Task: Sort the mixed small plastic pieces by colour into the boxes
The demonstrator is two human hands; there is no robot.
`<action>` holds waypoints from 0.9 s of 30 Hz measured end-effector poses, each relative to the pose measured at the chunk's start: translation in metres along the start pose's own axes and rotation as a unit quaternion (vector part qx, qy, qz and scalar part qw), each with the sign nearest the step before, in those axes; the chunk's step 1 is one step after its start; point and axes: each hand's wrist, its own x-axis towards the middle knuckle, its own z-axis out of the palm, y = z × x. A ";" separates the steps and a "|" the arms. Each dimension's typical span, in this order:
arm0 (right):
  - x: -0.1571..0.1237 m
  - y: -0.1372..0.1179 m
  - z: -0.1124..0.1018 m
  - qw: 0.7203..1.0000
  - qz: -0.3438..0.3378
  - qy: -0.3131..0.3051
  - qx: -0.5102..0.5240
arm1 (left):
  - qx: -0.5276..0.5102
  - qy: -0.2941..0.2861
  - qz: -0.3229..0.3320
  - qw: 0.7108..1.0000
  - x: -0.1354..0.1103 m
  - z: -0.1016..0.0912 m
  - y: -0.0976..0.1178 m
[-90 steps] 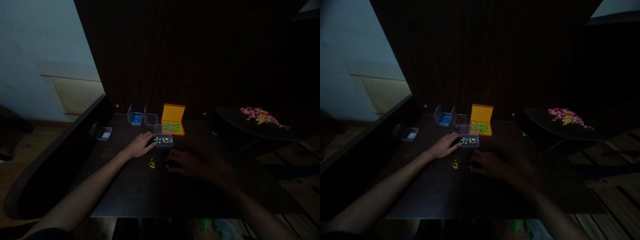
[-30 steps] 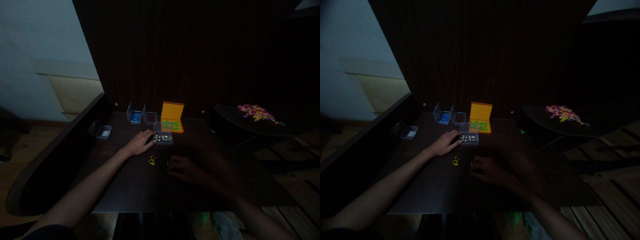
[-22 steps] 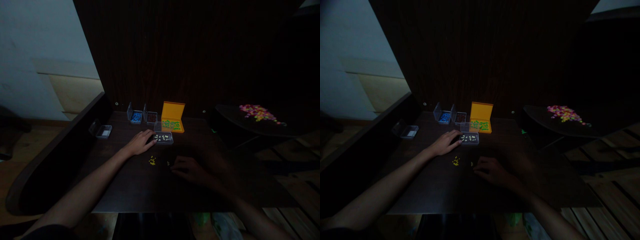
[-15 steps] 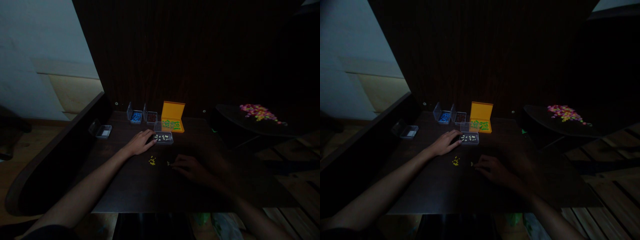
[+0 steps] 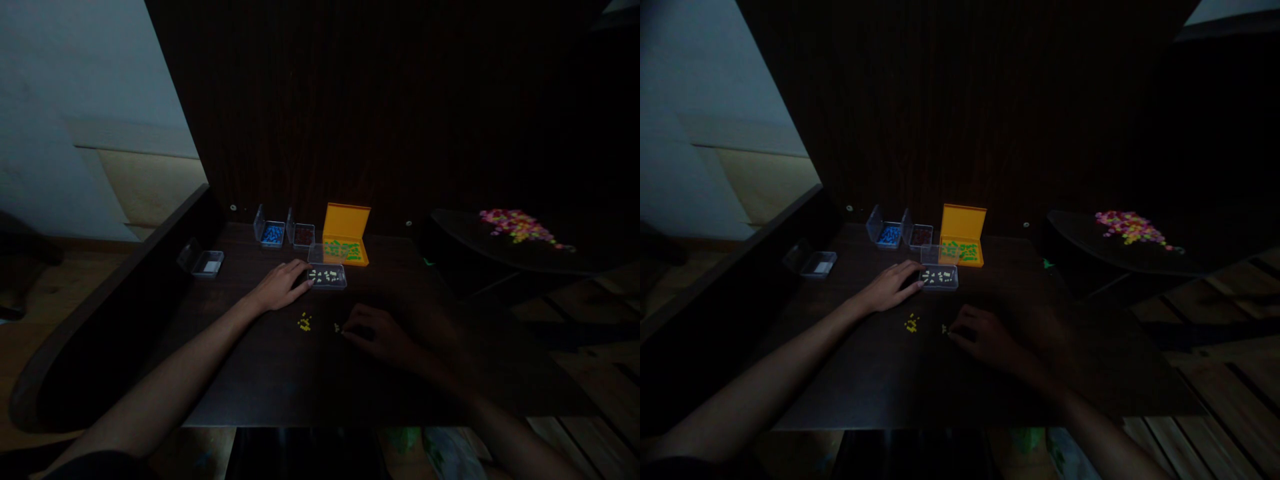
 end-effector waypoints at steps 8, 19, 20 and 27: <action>0.005 0.000 0.002 1.000 -0.020 0.011 -0.001 | -0.005 0.001 -0.003 1.000 -0.001 0.000 0.001; 0.011 0.002 0.001 1.000 -0.017 -0.017 -0.020 | -0.004 0.005 -0.001 1.000 -0.001 0.001 0.000; 0.012 0.002 0.000 0.999 -0.017 -0.024 -0.023 | -0.004 0.006 -0.002 1.000 -0.001 0.001 0.000; 0.017 -0.003 -0.001 0.996 -0.026 -0.048 -0.066 | -0.005 0.006 0.001 1.000 0.000 0.001 0.000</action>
